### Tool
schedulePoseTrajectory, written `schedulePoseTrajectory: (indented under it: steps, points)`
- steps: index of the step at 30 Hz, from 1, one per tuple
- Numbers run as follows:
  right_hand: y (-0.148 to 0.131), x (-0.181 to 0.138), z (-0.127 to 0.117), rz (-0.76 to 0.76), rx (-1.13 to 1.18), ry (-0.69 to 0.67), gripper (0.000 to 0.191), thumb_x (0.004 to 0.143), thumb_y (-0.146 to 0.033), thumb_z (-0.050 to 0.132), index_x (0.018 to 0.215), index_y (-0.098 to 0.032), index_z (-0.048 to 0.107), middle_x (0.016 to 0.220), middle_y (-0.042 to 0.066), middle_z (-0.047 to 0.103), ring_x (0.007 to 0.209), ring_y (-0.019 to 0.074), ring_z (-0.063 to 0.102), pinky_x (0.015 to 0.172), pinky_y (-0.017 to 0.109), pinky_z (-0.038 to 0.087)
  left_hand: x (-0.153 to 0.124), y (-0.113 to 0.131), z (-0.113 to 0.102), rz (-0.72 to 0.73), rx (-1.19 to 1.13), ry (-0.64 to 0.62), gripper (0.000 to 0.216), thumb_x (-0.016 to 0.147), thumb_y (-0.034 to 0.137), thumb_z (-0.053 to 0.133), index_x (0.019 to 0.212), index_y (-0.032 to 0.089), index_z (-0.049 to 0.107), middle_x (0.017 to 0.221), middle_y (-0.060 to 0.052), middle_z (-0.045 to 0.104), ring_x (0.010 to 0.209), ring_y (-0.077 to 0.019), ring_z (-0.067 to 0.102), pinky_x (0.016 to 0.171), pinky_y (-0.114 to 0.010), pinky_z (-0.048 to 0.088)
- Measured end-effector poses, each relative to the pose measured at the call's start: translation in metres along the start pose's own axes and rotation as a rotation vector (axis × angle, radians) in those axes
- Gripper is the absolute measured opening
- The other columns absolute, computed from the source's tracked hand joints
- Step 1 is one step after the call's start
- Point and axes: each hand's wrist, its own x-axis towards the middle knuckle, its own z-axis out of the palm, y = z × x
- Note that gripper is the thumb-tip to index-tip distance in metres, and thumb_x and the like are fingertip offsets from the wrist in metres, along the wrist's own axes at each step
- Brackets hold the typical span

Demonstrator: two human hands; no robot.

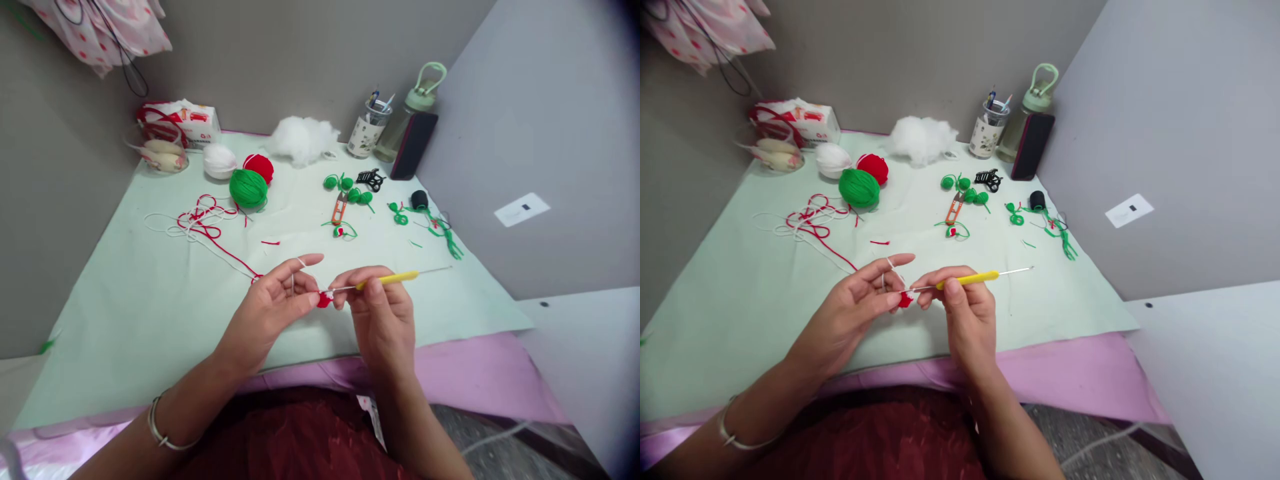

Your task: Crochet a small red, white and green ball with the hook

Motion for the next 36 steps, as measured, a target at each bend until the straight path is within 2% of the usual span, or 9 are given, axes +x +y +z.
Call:
schedulePoseTrajectory:
  steps: [5,11,14,23,29,33,36]
  points:
    - [-0.002,-0.002,-0.005,-0.047,-0.080,-0.071,0.022,0.110,-0.029,0.055,0.101,-0.024,0.075,0.095,0.002,0.081,0.075,0.0132,0.073,0.075,0.030,0.060,-0.001,-0.001,-0.003,-0.005,0.018,-0.005,0.038,0.088,0.022,0.083,0.126,0.027,0.078,0.085,0.003,0.068,0.083,-0.0111,0.061,0.086,-0.025,0.048]
    - [-0.006,-0.009,-0.003,-0.351,-0.387,-0.086,0.022,0.108,-0.020,0.055,0.110,-0.025,0.076,0.098,0.004,0.080,0.084,0.0172,0.074,0.078,0.034,0.060,-0.002,-0.001,-0.001,0.022,0.033,-0.003,0.041,0.087,0.023,0.085,0.127,0.026,0.077,0.087,0.003,0.067,0.086,-0.0118,0.063,0.088,-0.025,0.049]
    - [-0.006,-0.011,-0.001,-0.431,-0.456,-0.086,0.023,0.107,-0.017,0.055,0.113,-0.026,0.076,0.098,0.004,0.080,0.089,0.0193,0.075,0.080,0.036,0.060,-0.003,0.000,0.000,0.019,0.043,0.002,0.045,0.084,0.022,0.088,0.128,0.027,0.076,0.089,0.003,0.068,0.089,-0.0122,0.064,0.089,-0.026,0.049]
    - [-0.006,-0.009,-0.002,-0.313,-0.398,-0.074,0.024,0.109,-0.019,0.052,0.110,-0.026,0.075,0.099,0.004,0.079,0.079,0.0175,0.074,0.074,0.036,0.061,-0.003,0.000,-0.001,0.019,0.043,0.009,0.038,0.087,0.021,0.083,0.124,0.026,0.079,0.087,0.002,0.067,0.086,-0.0133,0.061,0.087,-0.026,0.048]
    - [-0.002,-0.014,-0.005,-0.586,-0.725,-0.155,0.027,0.106,-0.019,0.057,0.125,-0.029,0.073,0.105,0.007,0.082,0.095,0.0228,0.079,0.078,0.038,0.065,-0.003,-0.001,-0.001,0.028,0.046,0.021,0.037,0.086,0.022,0.085,0.122,0.024,0.079,0.084,0.002,0.068,0.083,-0.0134,0.060,0.084,-0.027,0.047]
    - [0.001,-0.021,-0.005,-0.680,-1.011,-0.187,0.048,0.095,-0.009,0.071,0.135,-0.035,0.072,0.113,0.006,0.081,0.100,0.0228,0.079,0.080,0.035,0.067,-0.003,-0.002,0.003,0.021,-0.027,0.028,0.040,0.083,0.024,0.089,0.122,0.023,0.079,0.082,0.003,0.067,0.080,-0.0125,0.059,0.079,-0.025,0.047]
    - [0.004,-0.023,-0.004,-0.708,-1.038,-0.147,0.052,0.092,-0.007,0.074,0.134,-0.038,0.073,0.113,0.005,0.080,0.103,0.0240,0.078,0.083,0.037,0.066,-0.002,-0.002,0.002,-0.086,-0.142,0.015,0.045,0.081,0.026,0.091,0.124,0.021,0.079,0.083,0.001,0.069,0.078,-0.0124,0.059,0.078,-0.025,0.048]
